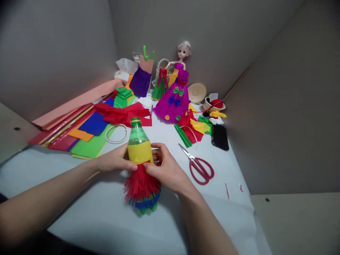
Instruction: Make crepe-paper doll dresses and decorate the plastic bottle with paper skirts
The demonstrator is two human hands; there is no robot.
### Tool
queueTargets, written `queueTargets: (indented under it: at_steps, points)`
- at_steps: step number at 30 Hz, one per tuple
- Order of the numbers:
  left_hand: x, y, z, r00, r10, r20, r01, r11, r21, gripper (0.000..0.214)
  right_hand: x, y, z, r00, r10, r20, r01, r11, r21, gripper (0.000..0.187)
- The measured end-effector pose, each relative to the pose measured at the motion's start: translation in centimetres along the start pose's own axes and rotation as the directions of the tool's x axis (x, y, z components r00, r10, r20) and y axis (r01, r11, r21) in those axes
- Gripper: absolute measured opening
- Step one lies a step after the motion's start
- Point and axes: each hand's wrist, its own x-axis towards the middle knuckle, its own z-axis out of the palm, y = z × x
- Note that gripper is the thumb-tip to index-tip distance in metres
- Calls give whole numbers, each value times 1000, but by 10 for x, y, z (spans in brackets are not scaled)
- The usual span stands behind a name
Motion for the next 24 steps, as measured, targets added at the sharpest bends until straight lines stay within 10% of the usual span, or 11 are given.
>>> queueTargets:
  at_steps: [24]
  points:
    - [1, -7, -7, 994, -24, -107, 5, 984, -178, 64, 6, 10, -6, 1000, -5, -1, 5, 997, 74, 64]
